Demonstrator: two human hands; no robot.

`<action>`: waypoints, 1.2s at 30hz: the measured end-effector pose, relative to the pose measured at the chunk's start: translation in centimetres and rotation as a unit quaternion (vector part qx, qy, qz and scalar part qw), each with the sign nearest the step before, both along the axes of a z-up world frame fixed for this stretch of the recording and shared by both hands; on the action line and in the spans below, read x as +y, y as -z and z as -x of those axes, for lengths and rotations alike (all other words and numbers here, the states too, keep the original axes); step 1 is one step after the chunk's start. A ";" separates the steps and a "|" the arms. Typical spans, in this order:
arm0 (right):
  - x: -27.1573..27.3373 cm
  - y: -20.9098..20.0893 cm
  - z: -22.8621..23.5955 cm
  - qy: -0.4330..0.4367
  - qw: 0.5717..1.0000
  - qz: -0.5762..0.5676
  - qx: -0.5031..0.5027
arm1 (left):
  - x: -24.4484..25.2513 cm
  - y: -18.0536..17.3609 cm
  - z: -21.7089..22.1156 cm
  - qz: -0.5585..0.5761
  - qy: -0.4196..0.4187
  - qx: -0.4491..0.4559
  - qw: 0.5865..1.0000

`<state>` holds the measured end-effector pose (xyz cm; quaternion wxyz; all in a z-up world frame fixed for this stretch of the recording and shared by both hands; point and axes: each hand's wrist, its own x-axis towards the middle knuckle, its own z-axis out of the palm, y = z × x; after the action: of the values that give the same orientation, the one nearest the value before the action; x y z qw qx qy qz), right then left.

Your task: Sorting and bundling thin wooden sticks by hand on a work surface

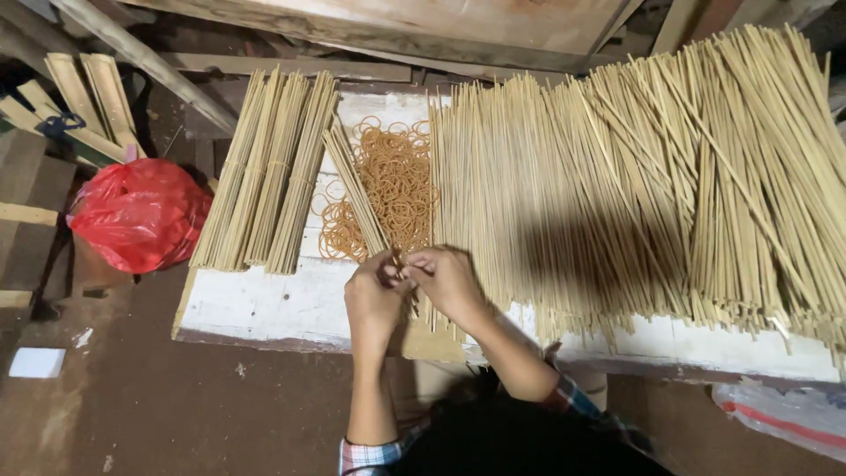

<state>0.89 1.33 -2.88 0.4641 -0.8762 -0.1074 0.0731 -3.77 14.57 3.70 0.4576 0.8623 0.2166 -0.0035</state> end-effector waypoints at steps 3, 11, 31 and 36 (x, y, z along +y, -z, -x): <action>-4.0 -3.0 0.6 0.059 0.996 0.041 -0.060 | -3.5 -0.5 -0.6 0.061 0.038 -0.027 0.997; -16.4 -2.4 3.0 0.204 0.897 0.316 -0.232 | -15.0 1.9 -2.7 0.071 0.208 -0.102 0.970; -18.9 -0.3 2.4 0.234 0.906 0.345 -0.078 | -17.7 3.6 -5.5 0.112 0.199 0.016 0.973; -18.1 -3.1 3.1 0.229 0.957 0.156 -0.082 | -16.8 3.8 -4.5 0.383 0.146 0.011 0.912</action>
<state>-2.19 -16.79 0.18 0.3151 -0.9419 0.0713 -0.0917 0.76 -2.23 -0.14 0.7446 0.6431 0.0758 -0.1621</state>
